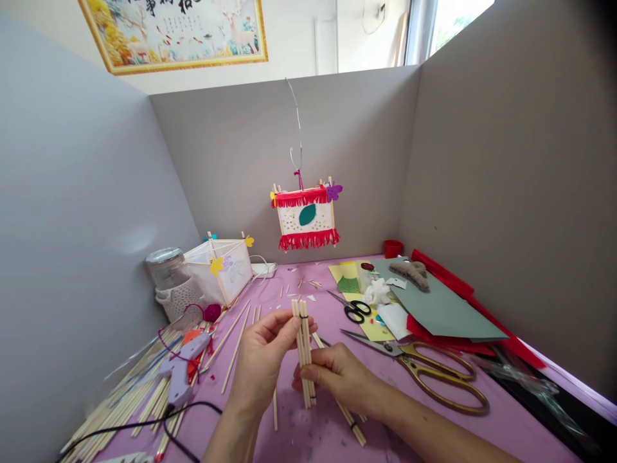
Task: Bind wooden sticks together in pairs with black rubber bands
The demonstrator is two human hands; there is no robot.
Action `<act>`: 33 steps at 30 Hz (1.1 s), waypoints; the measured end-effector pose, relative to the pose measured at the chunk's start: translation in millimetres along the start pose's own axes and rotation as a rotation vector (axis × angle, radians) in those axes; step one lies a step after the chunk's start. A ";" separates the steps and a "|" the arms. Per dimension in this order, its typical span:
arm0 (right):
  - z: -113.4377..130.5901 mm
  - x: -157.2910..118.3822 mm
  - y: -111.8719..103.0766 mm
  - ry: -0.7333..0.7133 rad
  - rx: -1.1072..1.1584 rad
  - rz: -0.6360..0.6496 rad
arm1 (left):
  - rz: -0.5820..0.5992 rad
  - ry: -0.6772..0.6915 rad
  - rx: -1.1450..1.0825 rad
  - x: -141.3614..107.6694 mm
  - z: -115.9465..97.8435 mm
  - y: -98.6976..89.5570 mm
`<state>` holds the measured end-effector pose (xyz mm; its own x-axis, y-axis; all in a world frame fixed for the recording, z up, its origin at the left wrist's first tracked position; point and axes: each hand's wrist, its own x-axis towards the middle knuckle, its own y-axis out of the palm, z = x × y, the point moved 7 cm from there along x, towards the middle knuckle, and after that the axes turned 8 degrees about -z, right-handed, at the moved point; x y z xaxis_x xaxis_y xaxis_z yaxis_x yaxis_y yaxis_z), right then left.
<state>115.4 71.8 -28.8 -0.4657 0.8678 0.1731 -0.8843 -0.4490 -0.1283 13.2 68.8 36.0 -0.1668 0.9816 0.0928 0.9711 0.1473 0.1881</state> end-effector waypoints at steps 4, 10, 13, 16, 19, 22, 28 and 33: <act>-1.1 -0.2 -0.7 0.013 -0.004 -0.005 | -0.011 0.027 0.055 -0.9 -3.3 -0.5; -4.7 0.9 -0.3 0.038 0.026 -0.008 | 0.005 0.028 0.086 -2.1 1.7 -0.3; -5.0 1.6 0.7 0.034 0.027 0.000 | 0.019 0.016 0.075 -2.7 4.8 0.6; -3.8 2.0 0.6 0.021 0.012 -0.004 | 0.001 0.029 0.038 -3.3 4.7 -0.2; -3.2 1.8 0.6 0.017 0.010 -0.001 | -0.012 0.028 0.001 -4.0 5.6 -0.3; -2.7 1.5 0.8 0.018 0.014 -0.001 | -0.024 0.018 -0.004 -4.3 6.8 -0.3; 1.4 2.3 1.7 0.048 0.037 0.025 | -0.001 0.017 0.046 -2.8 4.7 -0.1; 4.2 2.7 1.1 0.061 0.035 0.077 | 0.055 0.006 0.097 -2.1 2.1 1.2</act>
<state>113.1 72.7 -24.3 -0.5304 0.8414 0.1038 -0.8471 -0.5211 -0.1042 15.1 67.2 34.0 -0.1132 0.9879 0.1059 0.9907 0.1042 0.0870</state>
